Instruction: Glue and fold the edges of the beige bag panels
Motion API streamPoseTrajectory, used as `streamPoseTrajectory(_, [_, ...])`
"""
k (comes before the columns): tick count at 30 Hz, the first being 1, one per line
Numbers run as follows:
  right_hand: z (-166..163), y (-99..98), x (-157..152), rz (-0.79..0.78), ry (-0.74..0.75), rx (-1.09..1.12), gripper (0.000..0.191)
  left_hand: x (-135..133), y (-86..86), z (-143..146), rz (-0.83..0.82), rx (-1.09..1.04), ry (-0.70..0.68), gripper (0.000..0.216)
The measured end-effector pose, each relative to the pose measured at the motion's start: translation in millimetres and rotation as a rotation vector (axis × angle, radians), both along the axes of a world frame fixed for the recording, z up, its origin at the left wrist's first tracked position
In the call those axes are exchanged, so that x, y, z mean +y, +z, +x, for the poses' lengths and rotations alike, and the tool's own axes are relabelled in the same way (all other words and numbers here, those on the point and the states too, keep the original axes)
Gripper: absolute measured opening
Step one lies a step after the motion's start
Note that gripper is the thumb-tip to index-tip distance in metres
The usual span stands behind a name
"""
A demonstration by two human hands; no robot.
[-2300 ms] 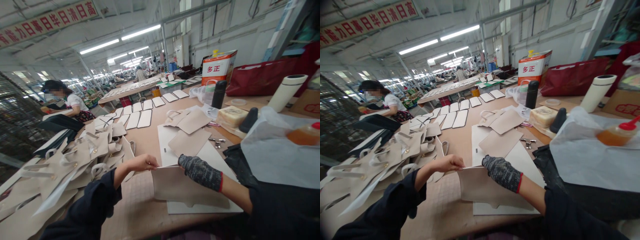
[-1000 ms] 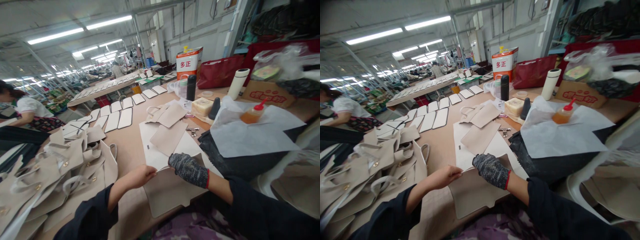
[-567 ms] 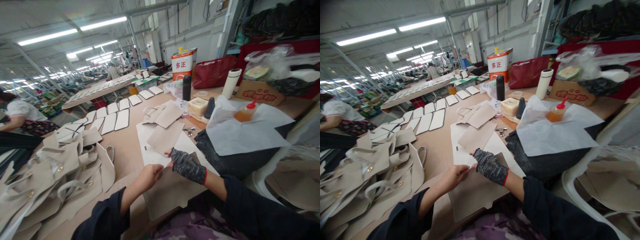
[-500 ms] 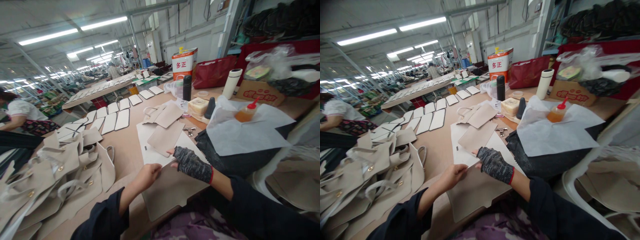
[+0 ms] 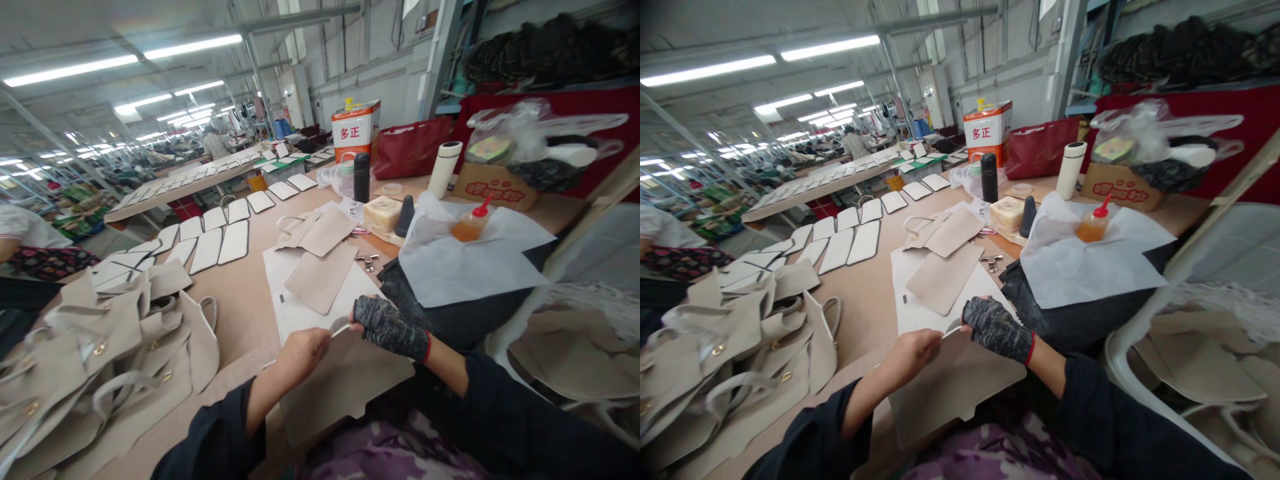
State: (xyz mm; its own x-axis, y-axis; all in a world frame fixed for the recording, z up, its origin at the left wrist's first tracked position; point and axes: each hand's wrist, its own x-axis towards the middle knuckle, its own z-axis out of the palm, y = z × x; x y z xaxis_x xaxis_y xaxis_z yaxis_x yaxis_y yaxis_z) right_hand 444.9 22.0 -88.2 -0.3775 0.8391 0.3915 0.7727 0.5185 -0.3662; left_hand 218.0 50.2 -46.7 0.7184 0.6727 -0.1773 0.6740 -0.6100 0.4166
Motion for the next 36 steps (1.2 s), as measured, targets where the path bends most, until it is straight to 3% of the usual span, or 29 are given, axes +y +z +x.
streamPoseTrajectory(3, [0.9,-4.7,0.0,0.004,0.004,0.025,0.018,-0.5,0.5,4.0,0.008,0.016,-0.067,0.027])
streamPoseTrajectory(10, [12.5,-2.9,-5.6,0.009,0.043,0.312,0.026,-4.2,-9.9,20.1,0.055,-0.001,-0.004,0.029])
streamPoseTrajectory(16, [39.6,-0.7,-19.7,-0.313,-0.165,0.414,0.026,2.2,-1.7,18.7,-0.043,-0.067,0.068,0.03])
streamPoseTrajectory(19, [36.2,-4.9,-24.7,-0.305,-0.207,0.433,0.013,0.0,0.0,24.3,-0.055,-0.094,0.026,0.029])
streamPoseTrajectory(23, [25.6,-2.7,-29.7,-0.266,-0.196,0.473,0.015,-7.7,-4.7,39.1,0.028,-0.105,-0.025,0.028])
streamPoseTrajectory(29, [20.3,3.0,-42.0,-0.161,-0.256,0.255,0.03,-12.4,-7.5,55.3,0.13,-0.106,-0.119,0.031])
streamPoseTrajectory(33, [16.0,12.9,-62.5,0.013,-0.295,-0.135,0.027,-18.6,0.3,69.8,0.069,-0.124,-0.175,0.034])
streamPoseTrajectory(36, [19.5,21.9,-84.2,0.038,-0.323,-0.345,0.032,-24.1,7.0,79.9,-0.031,-0.135,-0.264,0.032])
